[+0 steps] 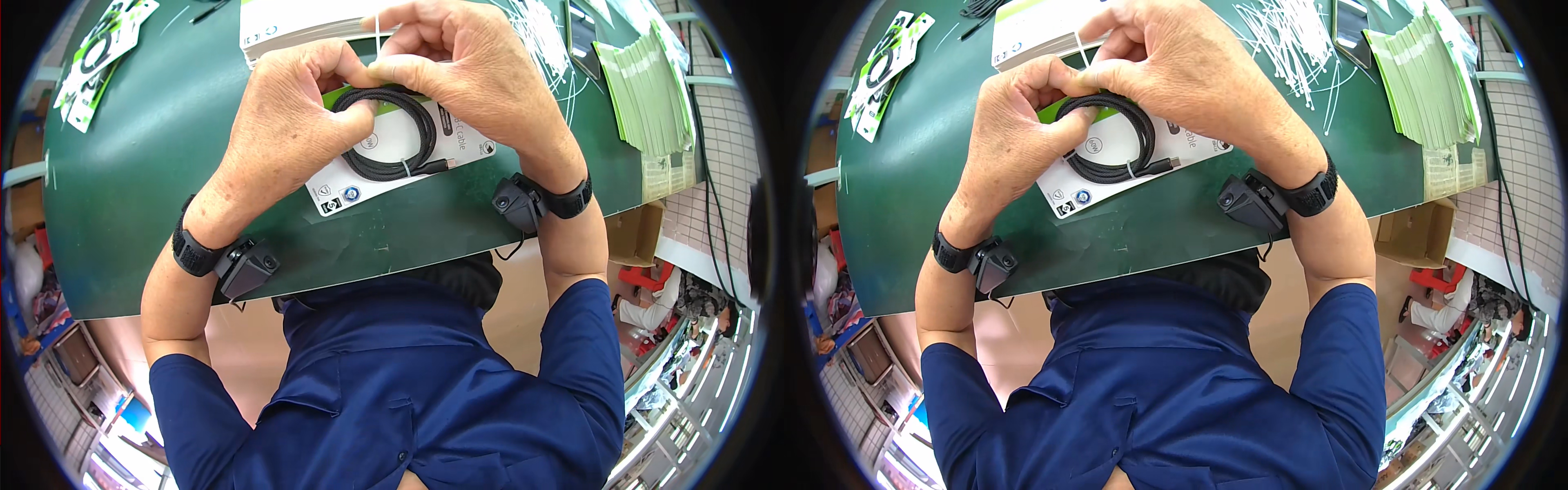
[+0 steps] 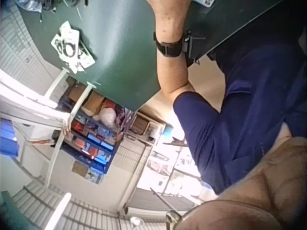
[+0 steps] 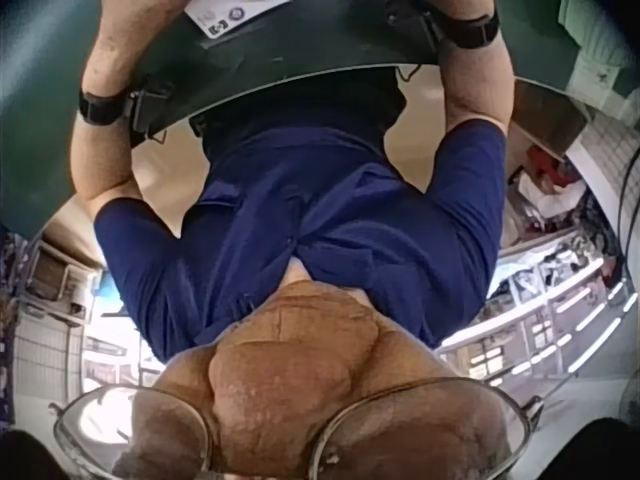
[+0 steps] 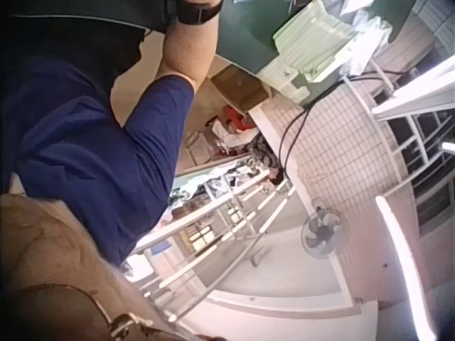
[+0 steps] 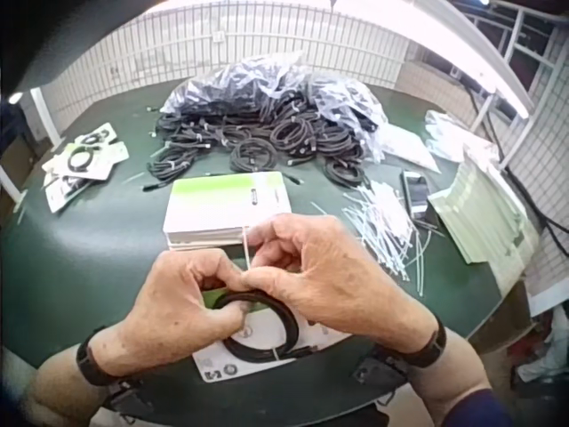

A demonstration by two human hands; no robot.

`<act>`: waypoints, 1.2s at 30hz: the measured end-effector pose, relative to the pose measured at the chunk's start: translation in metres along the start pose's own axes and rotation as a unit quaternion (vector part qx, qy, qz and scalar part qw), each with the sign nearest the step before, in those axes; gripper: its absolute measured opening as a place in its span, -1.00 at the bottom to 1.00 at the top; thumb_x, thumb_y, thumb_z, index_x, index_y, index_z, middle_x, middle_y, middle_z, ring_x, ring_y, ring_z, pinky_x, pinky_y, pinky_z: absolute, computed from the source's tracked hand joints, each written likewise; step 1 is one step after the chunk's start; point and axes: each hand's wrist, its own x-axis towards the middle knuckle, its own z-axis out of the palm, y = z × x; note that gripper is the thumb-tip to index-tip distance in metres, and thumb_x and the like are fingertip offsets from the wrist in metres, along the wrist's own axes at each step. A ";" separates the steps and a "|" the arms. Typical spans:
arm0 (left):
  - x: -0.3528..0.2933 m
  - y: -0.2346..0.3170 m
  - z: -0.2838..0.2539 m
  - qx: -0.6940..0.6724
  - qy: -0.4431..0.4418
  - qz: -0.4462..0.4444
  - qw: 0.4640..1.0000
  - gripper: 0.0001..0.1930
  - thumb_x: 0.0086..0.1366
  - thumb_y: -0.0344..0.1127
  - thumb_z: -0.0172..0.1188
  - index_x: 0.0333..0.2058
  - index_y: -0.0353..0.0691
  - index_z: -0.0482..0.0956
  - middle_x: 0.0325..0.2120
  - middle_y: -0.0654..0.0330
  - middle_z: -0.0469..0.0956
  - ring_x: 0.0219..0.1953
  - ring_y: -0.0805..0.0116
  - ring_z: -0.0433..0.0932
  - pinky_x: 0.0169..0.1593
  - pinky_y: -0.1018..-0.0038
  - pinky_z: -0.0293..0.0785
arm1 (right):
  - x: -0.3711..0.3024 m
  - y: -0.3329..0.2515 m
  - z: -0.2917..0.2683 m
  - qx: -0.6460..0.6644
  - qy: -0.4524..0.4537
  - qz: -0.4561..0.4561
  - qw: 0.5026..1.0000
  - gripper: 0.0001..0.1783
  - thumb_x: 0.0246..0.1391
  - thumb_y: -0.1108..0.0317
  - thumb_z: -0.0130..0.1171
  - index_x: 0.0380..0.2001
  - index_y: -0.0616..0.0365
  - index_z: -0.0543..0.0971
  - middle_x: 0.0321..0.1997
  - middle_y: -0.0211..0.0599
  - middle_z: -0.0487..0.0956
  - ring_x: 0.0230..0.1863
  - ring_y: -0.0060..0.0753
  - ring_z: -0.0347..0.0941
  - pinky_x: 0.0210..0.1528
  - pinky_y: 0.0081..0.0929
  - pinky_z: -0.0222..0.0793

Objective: Packaging black cables onto cardboard cards and securing them.

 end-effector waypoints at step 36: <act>-0.002 0.014 0.005 -0.098 -0.048 -0.051 0.993 -0.86 0.15 -0.65 0.23 -0.29 -0.37 0.58 -0.29 0.27 0.67 -0.22 0.61 0.61 -0.03 0.63 0.57 | -0.003 0.012 0.014 -0.253 0.146 -0.340 0.894 -0.83 0.20 0.47 0.25 -0.35 0.19 0.43 -0.48 -0.07 0.51 -0.47 0.10 0.53 -0.49 -0.21 0.42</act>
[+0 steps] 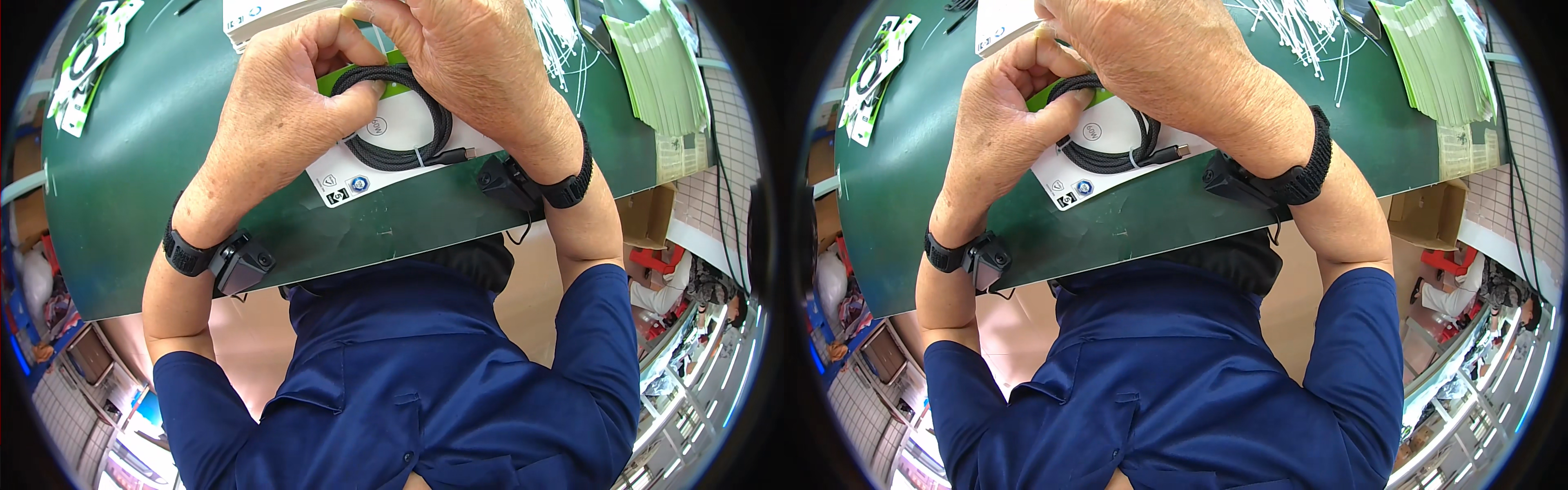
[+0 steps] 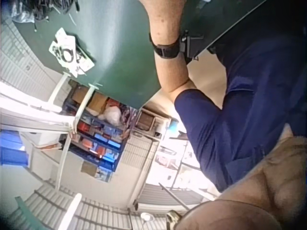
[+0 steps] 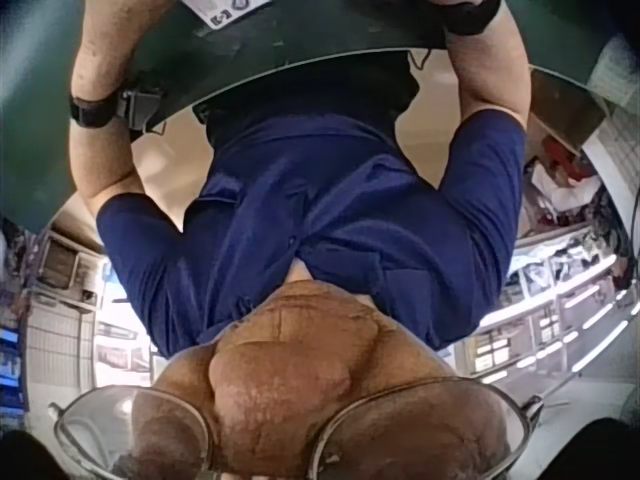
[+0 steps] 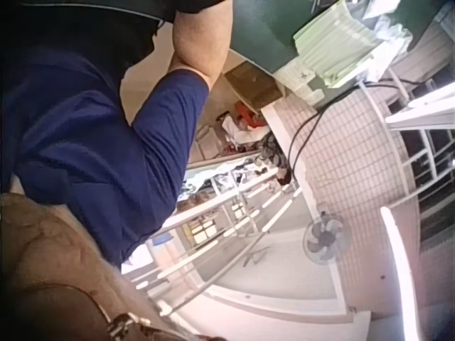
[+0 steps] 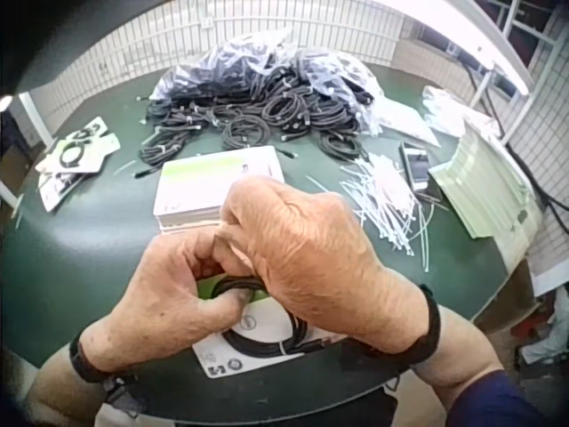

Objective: Packaging black cables onto cardboard cards and securing them.

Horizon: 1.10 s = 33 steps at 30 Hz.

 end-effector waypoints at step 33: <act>0.006 0.002 -0.021 0.029 -0.021 0.027 0.999 -0.86 0.15 -0.58 0.23 -0.29 -0.32 0.60 -0.31 0.28 0.67 -0.21 0.60 0.61 -0.02 0.58 0.58 | 0.006 -0.008 -0.032 0.206 -0.172 0.168 0.948 -0.74 0.09 0.61 0.27 -0.13 0.21 0.75 -0.28 -0.35 0.65 -0.35 -0.62 0.52 -0.32 -0.62 0.41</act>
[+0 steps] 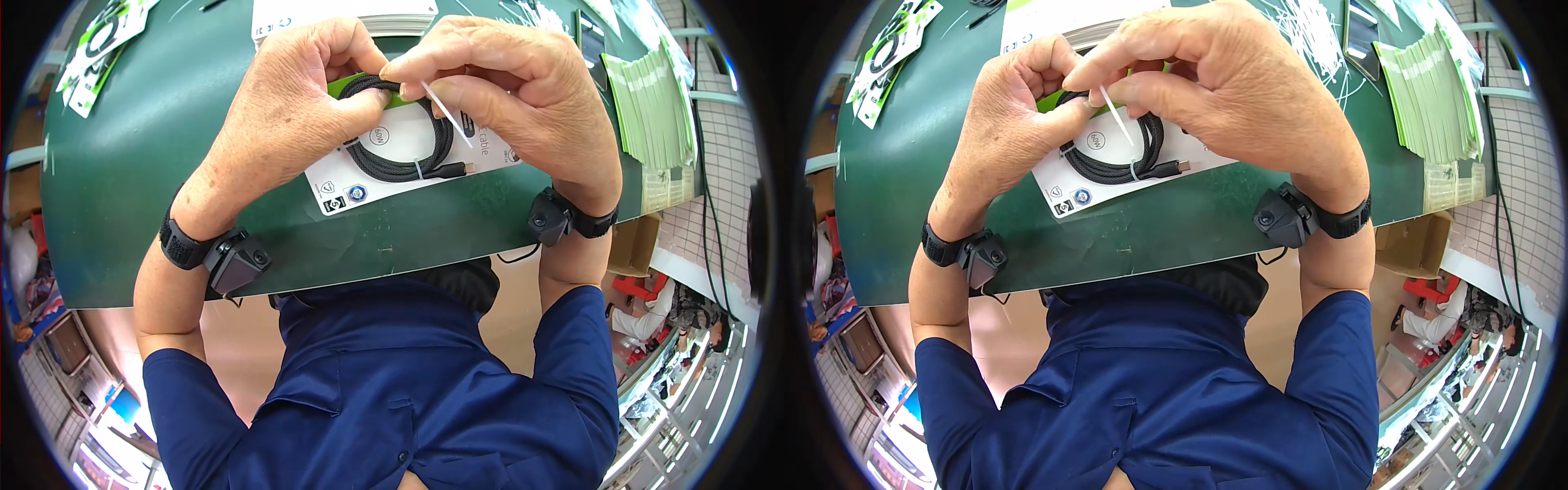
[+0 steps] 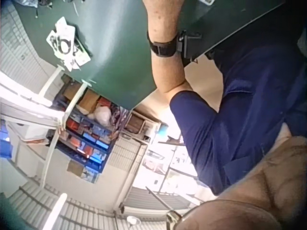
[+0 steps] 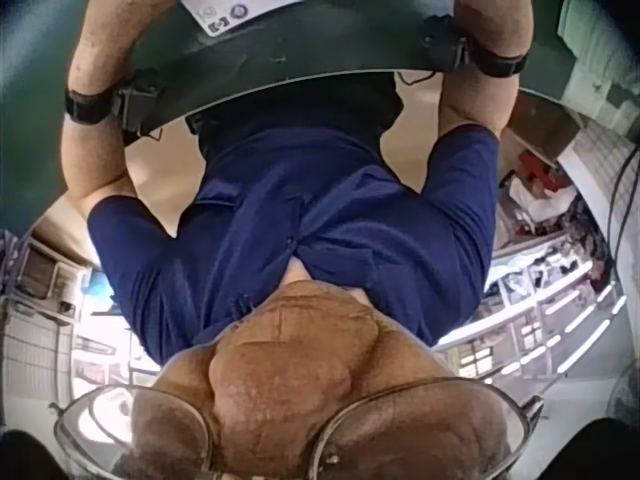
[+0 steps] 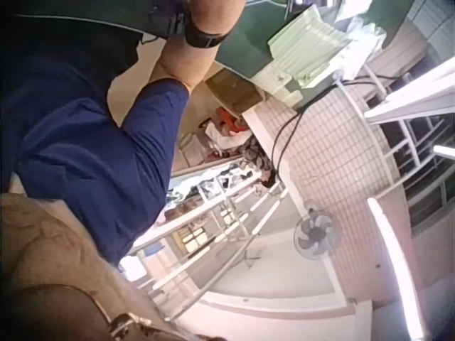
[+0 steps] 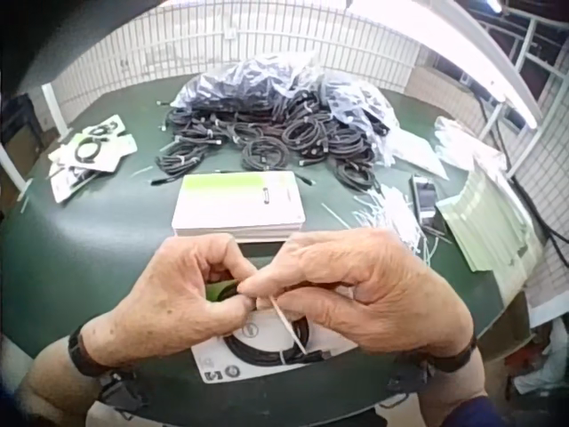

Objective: Packaging black cables onto cardboard cards and securing them.

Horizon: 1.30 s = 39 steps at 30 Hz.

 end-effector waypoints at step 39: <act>0.000 0.019 -0.017 -0.027 0.040 0.029 0.998 -0.69 0.14 -0.66 0.18 -0.14 -0.41 0.72 -0.22 0.18 0.73 -0.10 0.48 0.66 0.17 0.48 0.56 | 0.006 0.013 0.020 -0.205 0.161 -0.313 0.914 -0.62 -0.19 0.70 0.50 -0.35 0.07 0.56 -0.35 -0.26 0.67 -0.49 -0.39 0.50 -0.50 -0.51 0.36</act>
